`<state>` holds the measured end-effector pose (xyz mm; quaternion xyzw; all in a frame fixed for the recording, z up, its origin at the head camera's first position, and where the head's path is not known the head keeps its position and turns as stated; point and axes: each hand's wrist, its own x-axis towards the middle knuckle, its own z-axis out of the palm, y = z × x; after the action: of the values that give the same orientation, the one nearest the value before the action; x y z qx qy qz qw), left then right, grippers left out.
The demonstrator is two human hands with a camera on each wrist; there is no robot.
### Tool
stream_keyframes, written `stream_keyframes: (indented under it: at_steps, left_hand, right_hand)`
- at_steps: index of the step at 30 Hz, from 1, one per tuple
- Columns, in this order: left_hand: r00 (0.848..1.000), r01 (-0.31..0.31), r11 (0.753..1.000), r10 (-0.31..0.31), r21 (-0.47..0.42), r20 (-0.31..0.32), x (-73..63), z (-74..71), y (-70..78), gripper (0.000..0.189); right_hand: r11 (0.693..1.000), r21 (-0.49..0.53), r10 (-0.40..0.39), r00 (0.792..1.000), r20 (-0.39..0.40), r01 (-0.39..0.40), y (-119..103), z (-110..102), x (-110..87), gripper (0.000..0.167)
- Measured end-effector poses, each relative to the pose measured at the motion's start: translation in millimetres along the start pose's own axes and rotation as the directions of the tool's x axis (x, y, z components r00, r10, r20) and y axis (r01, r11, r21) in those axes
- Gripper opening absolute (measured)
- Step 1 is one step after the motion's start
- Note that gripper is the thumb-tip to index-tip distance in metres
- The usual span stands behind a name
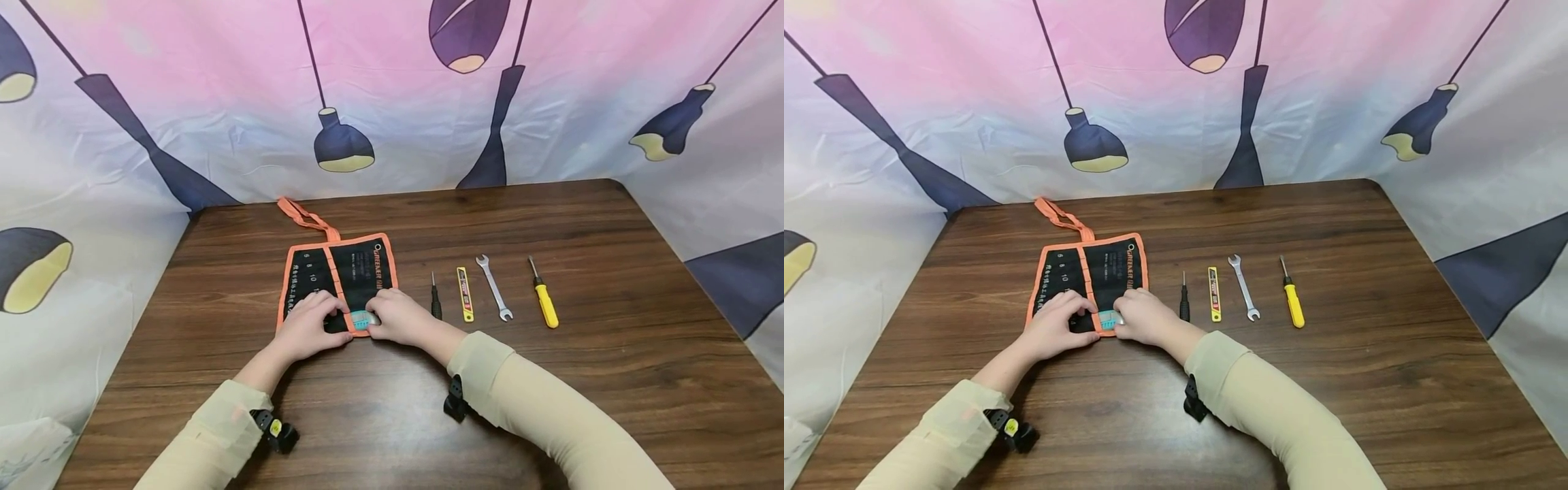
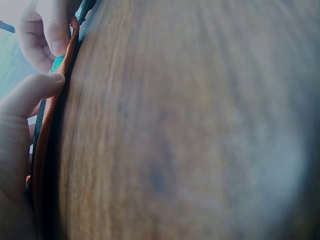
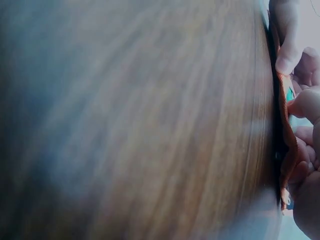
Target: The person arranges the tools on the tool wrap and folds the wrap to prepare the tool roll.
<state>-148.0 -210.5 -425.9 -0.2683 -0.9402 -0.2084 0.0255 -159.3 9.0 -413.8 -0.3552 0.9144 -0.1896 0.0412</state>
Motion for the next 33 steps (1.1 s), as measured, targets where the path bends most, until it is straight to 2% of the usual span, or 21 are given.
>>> stream_keyframes:
  at_steps: [6,12,22,29,33]
  left_hand:
    - [1.0,-0.003,1.0,0.004,-0.01,0.006,0.9,-1.7,0.0,0.036]
    - [0.999,-0.038,0.999,0.038,-0.02,0.01,0.3,-3.2,-2.7,0.036]
    - [0.997,-0.08,0.996,0.08,-0.043,-0.007,-5.4,-2.7,-6.6,0.035]
    - [0.998,-0.059,0.997,0.057,-0.049,-0.031,-2.1,-0.1,-5.7,0.034]
    - [0.999,-0.045,0.997,0.043,-0.058,-0.031,-1.6,1.0,-5.0,0.034]
  right_hand:
    - [1.0,0.029,0.007,1.0,0.007,-0.007,2.4,-0.6,-0.7,0.027]
    - [0.998,0.061,-0.006,1.0,0.021,0.004,9.4,-1.6,-3.8,0.032]
    - [0.997,0.073,-0.01,1.0,0.015,0.009,7.7,-1.0,-9.1,0.027]
    - [0.999,0.033,-0.029,0.999,-0.028,0.03,4.1,1.3,-7.1,0.024]
    - [1.0,0.012,-0.015,0.999,-0.047,0.015,2.0,3.9,-6.8,0.024]
